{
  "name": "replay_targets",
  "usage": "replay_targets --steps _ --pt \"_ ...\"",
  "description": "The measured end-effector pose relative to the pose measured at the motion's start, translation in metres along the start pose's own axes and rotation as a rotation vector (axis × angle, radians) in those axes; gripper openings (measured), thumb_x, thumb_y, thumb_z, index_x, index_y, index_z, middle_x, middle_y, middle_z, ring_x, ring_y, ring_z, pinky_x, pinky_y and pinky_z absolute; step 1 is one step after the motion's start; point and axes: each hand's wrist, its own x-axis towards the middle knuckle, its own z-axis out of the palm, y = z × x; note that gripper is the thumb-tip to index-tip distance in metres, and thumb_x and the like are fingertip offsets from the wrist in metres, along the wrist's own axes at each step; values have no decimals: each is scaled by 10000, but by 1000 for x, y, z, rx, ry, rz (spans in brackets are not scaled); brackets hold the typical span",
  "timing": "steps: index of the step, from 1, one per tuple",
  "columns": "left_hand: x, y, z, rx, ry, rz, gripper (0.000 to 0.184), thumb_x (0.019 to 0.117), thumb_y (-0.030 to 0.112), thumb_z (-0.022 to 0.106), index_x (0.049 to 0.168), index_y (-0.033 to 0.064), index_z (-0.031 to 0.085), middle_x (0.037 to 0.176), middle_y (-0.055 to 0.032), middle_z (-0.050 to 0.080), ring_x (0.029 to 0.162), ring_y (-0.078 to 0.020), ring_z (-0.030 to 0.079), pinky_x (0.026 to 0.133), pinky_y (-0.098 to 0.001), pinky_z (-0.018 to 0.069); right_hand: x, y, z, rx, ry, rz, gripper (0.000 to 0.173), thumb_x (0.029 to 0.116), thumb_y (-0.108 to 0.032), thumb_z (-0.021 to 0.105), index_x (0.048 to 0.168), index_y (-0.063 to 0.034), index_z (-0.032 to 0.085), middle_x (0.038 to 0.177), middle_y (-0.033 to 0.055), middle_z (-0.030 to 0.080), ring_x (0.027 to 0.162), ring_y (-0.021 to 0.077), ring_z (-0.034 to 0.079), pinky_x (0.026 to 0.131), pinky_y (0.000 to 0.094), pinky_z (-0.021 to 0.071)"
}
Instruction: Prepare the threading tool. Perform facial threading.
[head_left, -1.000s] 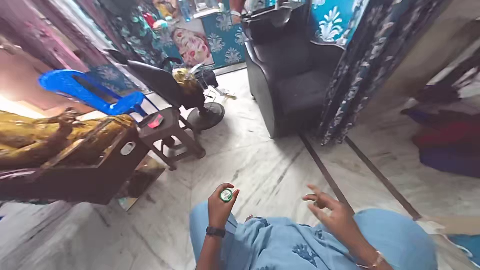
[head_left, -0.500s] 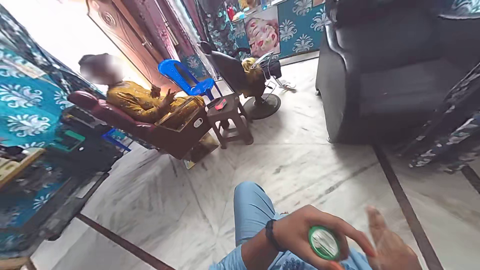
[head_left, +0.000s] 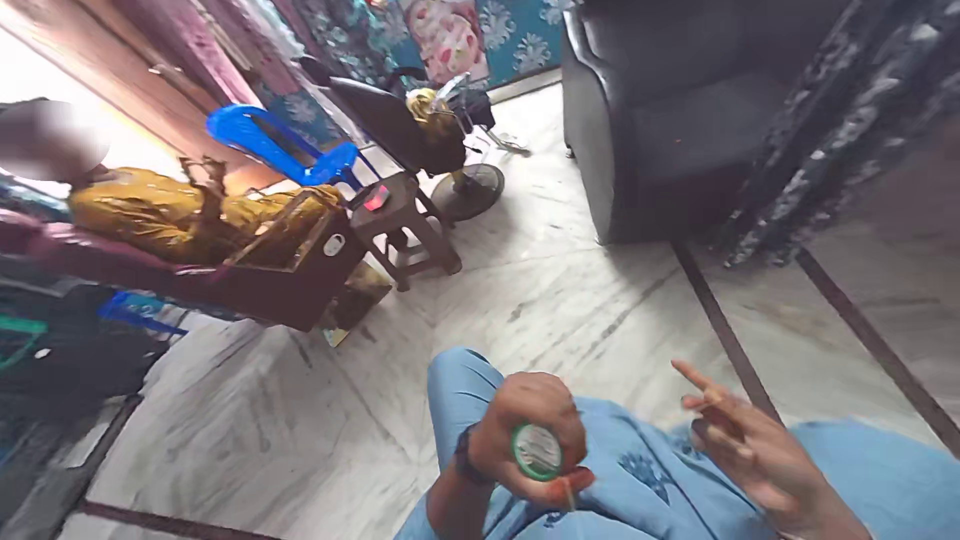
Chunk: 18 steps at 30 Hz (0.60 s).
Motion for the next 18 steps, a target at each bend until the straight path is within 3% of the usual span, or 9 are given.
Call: replay_targets --steps 2,4,7,9,10,11,12,14,18 --pt "-2 5 -2 23 -7 20 365 961 376 690 735 120 563 615 8 537 607 -88 532 619 -252 451 -6 -20 -1 204 -46 -107 389 1090 -216 379 1396 -195 618 1064 -107 715 496 -85 436 448 75 379" --pt "-2 4 -1 59 -10 41 328 956 351 701 756 129 562 630 4 543 624 -103 534 654 -265 456 -13 -32 7 315 41 -251 390 1057 -126 372 1340 -169 636 1265 -54 701 620 -51 567 543 100 468" --pt "-2 -4 4 151 96 4 217 953 307 716 859 149 601 719 32 602 701 -73 591 712 -247 501 -26 -39 20 300 248 -454 419 1042 -29 334 1347 -152 595 1306 31 686 841 99 714 740 227 601" --pt "-7 -11 10 176 237 -39 139 965 292 714 1067 224 650 883 100 676 817 -19 641 781 -209 534 -30 -37 22 -135 422 -630 430 1027 0 389 1417 -120 523 1319 15 689 888 82 718 779 233 596" --pt "-11 -15 12 163 314 -59 202 970 293 713 1166 273 667 963 126 706 867 -10 661 812 -206 548 -30 -34 19 -469 530 -732 398 1017 -12 461 1406 -55 532 1330 14 681 961 52 701 830 225 579" --pt "-14 -17 12 143 376 -82 225 974 299 708 1197 306 674 1005 138 722 891 -11 672 822 -208 552 -31 -29 13 -813 647 -829 341 1016 -60 541 1348 -9 601 1327 52 681 1100 83 681 945 266 566" --pt "-15 -18 12 132 415 -100 218 975 307 707 1191 325 680 1010 145 729 894 -11 680 822 -209 556 -32 -25 9 -1117 777 -906 298 1014 -130 599 1283 -29 679 1261 91 707 1111 158 667 964 335 536" --pt "-17 -19 10 123 449 -114 172 975 310 706 1143 330 680 981 145 725 865 -11 674 797 -210 549 -34 -22 3 -1495 933 -990 247 999 -223 642 1199 -119 744 1193 56 753 1102 268 625 946 467 398" --pt "-25 -21 5 14 469 -136 126 939 296 752 1036 295 672 858 132 693 772 -20 654 715 -212 549 -45 -23 2 -1672 968 -1142 235 941 -270 735 1157 -178 746 1044 -5 760 1042 217 598 965 427 344"
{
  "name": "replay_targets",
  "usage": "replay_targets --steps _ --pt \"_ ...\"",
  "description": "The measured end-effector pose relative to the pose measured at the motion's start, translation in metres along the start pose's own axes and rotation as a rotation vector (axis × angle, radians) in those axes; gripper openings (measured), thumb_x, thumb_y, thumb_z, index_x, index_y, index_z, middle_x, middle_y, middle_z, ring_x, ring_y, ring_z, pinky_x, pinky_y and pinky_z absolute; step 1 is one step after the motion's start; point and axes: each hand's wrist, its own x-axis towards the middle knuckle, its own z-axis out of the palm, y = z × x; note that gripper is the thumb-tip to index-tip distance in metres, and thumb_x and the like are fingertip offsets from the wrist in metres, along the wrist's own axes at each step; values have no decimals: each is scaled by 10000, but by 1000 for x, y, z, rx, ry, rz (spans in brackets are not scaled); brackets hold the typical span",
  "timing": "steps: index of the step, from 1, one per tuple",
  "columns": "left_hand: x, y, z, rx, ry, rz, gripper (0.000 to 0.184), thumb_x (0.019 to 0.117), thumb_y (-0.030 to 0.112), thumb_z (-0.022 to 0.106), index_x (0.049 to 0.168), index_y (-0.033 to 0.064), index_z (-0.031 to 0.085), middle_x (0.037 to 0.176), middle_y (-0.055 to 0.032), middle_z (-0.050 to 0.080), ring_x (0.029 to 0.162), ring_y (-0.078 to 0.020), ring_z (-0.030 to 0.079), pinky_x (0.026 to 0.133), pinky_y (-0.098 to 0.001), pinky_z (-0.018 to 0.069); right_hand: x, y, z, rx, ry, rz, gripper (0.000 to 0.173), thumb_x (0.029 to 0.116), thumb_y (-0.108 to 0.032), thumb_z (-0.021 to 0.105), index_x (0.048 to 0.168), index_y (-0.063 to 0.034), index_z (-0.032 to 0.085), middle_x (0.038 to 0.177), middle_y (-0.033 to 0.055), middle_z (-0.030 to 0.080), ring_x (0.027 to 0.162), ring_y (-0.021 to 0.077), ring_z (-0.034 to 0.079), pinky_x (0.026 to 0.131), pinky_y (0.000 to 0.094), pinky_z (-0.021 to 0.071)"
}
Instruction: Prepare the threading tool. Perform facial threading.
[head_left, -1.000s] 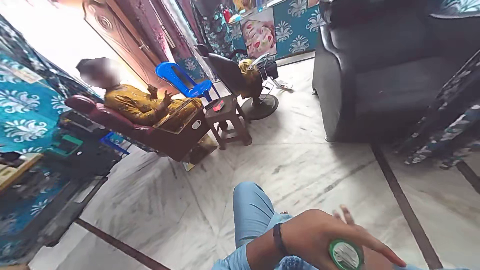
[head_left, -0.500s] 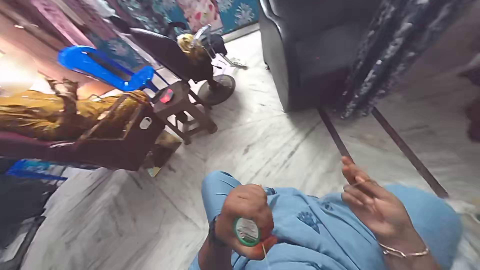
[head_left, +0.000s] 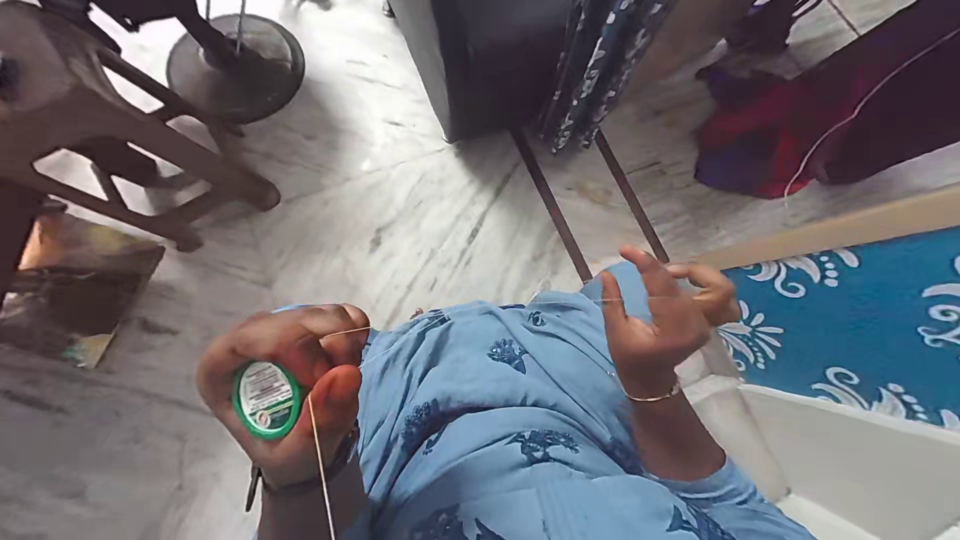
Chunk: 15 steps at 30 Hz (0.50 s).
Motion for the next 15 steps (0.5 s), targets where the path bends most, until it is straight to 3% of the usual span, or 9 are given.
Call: replay_targets --steps 3,7,11,15 --pt "-2 -1 -10 -38 -30 -2 173 928 296 764 1054 287 645 891 128 694 809 -36 666 752 -234 567 11 -1 -14 6 55 -66 256 933 -328 743 1144 -199 678 938 -26 710 983 140 582 971 370 344" --pt "-3 -15 -20 -45 0 -20 203 903 268 794 1049 309 659 894 152 688 790 -12 653 737 -215 563 25 -9 -18 -7 -72 -53 435 873 -369 808 1252 -174 718 863 42 696 891 232 570 908 467 346" --pt "-13 -49 -31 -149 134 -199 228 879 307 810 1043 347 658 875 152 702 764 -14 666 752 -247 587 20 -10 2 10 -241 -1 453 850 -391 825 1231 -156 751 808 44 713 795 250 578 866 512 341" --pt "-29 -99 -42 201 273 -543 229 879 216 794 1016 274 619 896 147 644 751 17 624 659 -185 563 -4 -6 43 35 -443 -17 308 912 -378 762 1129 -161 791 830 40 734 811 281 615 875 560 382"
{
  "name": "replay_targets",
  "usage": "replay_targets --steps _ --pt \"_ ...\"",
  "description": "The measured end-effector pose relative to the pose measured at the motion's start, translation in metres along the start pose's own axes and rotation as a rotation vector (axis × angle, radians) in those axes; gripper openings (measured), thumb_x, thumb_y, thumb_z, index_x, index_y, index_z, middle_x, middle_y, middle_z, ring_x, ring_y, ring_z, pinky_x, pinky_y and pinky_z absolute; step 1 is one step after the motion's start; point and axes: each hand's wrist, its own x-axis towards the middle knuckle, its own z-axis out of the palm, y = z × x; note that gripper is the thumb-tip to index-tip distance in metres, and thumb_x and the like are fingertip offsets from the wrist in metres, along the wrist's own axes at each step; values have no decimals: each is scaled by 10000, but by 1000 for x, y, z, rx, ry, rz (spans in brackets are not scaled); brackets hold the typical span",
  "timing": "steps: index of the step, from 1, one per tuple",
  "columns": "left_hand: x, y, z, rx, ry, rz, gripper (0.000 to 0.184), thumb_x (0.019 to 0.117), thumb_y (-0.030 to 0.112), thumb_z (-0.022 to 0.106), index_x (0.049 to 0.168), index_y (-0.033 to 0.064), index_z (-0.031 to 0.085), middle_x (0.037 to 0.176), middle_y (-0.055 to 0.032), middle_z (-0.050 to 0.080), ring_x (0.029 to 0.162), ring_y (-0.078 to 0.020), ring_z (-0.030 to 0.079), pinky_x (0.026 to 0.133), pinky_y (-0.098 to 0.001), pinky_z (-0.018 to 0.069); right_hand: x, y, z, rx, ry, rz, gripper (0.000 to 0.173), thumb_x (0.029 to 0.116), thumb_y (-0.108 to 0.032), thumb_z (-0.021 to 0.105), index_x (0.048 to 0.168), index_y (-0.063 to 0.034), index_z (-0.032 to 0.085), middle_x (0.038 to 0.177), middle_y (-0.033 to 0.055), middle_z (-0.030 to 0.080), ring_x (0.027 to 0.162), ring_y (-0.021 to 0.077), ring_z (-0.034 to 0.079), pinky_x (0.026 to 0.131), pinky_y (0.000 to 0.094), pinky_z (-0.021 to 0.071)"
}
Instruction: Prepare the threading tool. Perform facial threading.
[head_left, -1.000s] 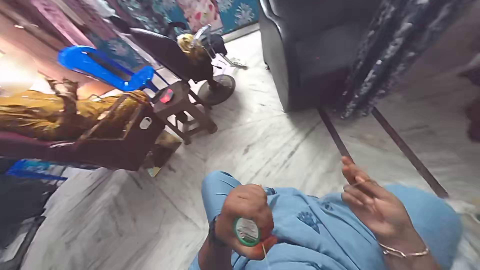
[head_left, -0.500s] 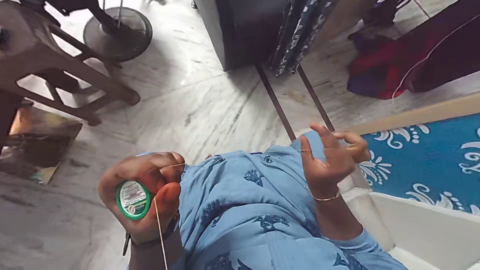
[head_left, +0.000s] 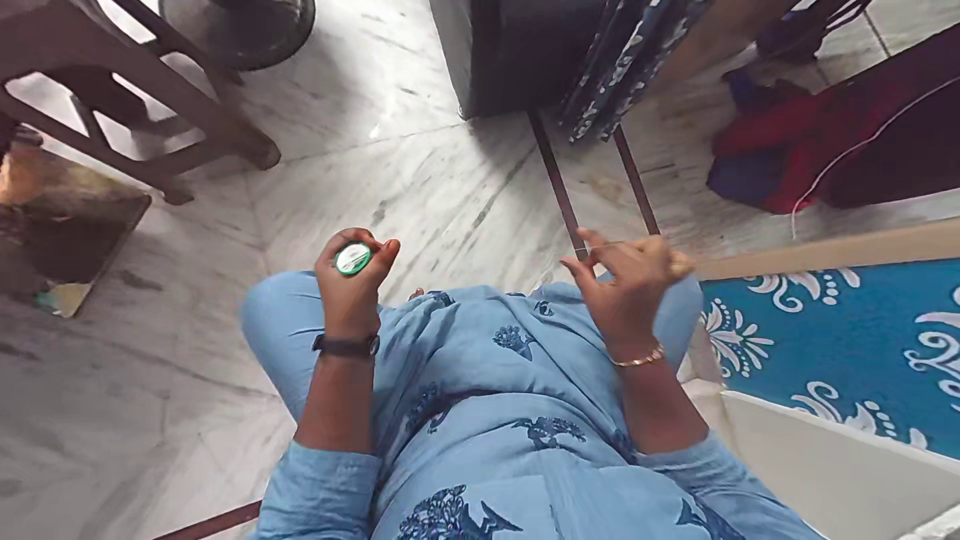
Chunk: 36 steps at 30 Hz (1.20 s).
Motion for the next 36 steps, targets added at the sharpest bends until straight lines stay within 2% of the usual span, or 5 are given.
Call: replay_targets --steps 6,18,29,34,36 --pt "7 -16 -6 132 137 -168 241 891 166 765 1056 189 591 907 110 621 726 9 606 650 -200 549 -1 4 22 78 -192 -72 216 933 -261 717 1108 -169 805 763 34 712 782 284 612 858 564 384" --pt "-11 44 -17 -149 -93 63 360 793 301 889 1027 344 619 928 187 659 823 15 650 772 -201 589 28 -12 -71 -17 3 -42 921 803 -595 786 1476 -21 528 656 31 584 652 233 490 831 518 356" --pt "6 -20 -10 225 151 -191 418 793 66 814 1129 106 568 927 69 622 780 -19 628 711 -226 567 1 2 38 -7 -173 -16 309 1021 -225 585 1282 -155 734 767 91 709 804 342 630 893 613 391" --pt "-16 46 -24 -150 -51 118 359 793 225 884 1011 343 625 927 170 675 822 -9 661 767 -228 599 20 -12 -53 35 10 8 501 836 -381 815 1126 3 677 790 114 660 830 342 579 897 600 356" --pt "-20 63 -23 -221 -178 223 318 825 248 866 1037 358 656 916 167 701 835 -18 685 788 -241 600 21 -18 -77 16 47 27 1011 775 -515 838 1483 69 417 867 103 659 853 287 570 895 579 353"
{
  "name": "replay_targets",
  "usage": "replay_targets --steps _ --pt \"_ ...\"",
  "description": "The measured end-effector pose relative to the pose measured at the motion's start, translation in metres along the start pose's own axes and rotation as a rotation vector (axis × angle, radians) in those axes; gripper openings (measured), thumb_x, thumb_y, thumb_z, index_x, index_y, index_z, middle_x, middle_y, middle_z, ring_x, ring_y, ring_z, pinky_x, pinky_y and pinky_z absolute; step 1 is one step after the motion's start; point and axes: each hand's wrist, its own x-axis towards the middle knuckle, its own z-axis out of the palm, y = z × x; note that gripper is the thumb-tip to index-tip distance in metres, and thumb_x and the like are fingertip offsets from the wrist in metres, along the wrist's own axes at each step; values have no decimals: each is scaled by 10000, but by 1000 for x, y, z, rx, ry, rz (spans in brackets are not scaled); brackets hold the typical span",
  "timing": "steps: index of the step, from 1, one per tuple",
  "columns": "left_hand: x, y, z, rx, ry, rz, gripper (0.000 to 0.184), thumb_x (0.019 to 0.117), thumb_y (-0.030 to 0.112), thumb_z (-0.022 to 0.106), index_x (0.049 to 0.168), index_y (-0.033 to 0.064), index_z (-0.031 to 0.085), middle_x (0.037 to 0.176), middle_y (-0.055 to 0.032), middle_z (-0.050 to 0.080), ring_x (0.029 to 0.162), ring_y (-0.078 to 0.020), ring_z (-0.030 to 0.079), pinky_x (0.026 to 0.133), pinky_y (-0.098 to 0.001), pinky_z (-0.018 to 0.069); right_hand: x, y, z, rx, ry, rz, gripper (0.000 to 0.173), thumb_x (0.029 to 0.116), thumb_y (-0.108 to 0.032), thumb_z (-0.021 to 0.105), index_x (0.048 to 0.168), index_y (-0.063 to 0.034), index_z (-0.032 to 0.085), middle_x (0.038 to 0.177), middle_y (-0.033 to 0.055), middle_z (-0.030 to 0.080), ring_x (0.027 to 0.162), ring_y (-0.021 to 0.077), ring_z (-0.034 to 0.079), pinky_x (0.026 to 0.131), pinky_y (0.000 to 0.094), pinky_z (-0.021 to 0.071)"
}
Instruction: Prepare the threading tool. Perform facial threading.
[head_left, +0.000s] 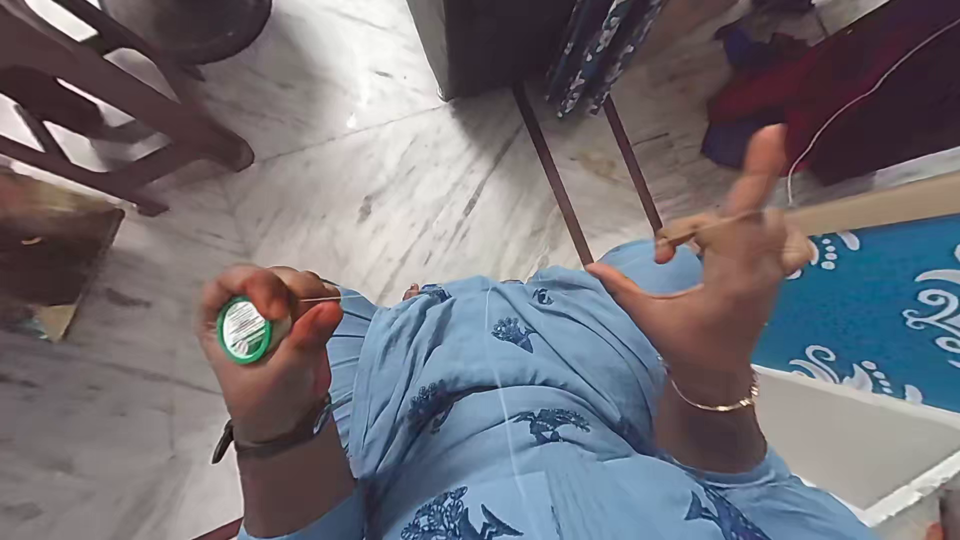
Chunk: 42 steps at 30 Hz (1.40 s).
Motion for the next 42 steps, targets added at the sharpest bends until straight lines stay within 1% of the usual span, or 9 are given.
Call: replay_targets --steps 4,11,15,19,24,29,32,39,42 --pt "4 -3 11 91 100 -11 349 806 284 882 1031 351 624 937 177 677 823 3 661 731 -199 589 2 -2 -5 17 -53 60 1340 716 -580 854 1618 45 86 827 56 628 785 211 556 876 563 361" --pt "14 -95 -6 792 288 -321 398 765 185 909 1052 62 663 920 -51 671 807 -141 644 762 -379 549 -13 14 82 88 -324 177 512 950 -452 705 1348 -130 693 789 94 730 740 319 645 873 620 432" --pt "17 -85 -8 888 267 -240 373 808 199 873 1063 16 672 956 -131 686 858 -229 665 803 -461 547 -14 15 94 151 -385 129 309 975 -319 698 1237 -168 763 901 51 772 835 301 662 927 592 426" --pt "8 -21 -10 258 111 5 382 785 232 896 1049 313 633 962 173 676 871 -4 669 810 -222 603 2 5 31 87 -172 66 716 830 -383 823 1386 2 590 785 104 695 770 334 617 834 608 422" --pt "6 10 -19 3 -129 146 339 868 278 828 1143 355 644 1017 167 704 945 -28 671 883 -262 567 6 -6 -11 115 -60 105 1371 719 -576 856 1626 21 20 810 16 629 753 168 556 853 539 405" --pt "15 -75 -26 579 306 -153 400 790 256 891 1064 128 629 938 63 666 863 -43 662 826 -285 587 -5 -2 53 140 -321 194 584 899 -464 753 1342 -89 688 715 85 685 698 301 626 837 628 443" --pt "18 -109 -26 732 410 -363 502 739 240 932 1087 9 653 924 -49 664 815 -99 631 795 -335 544 -24 -7 98 250 -449 237 501 914 -417 749 1330 -141 707 804 42 750 757 273 665 864 599 460" --pt "10 -44 22 190 -117 -15 239 810 368 872 931 299 677 840 177 665 767 23 640 711 -194 573 -40 10 144 999 -439 498 652 1002 -361 577 1557 -65 404 1416 52 627 1236 140 589 1030 369 472" --pt "6 -24 66 52 -460 111 243 881 346 823 951 182 658 843 115 659 812 44 622 754 -158 533 -43 12 161 558 -438 258 867 874 -508 724 1561 -71 425 1495 87 572 1369 381 476 1072 659 314"
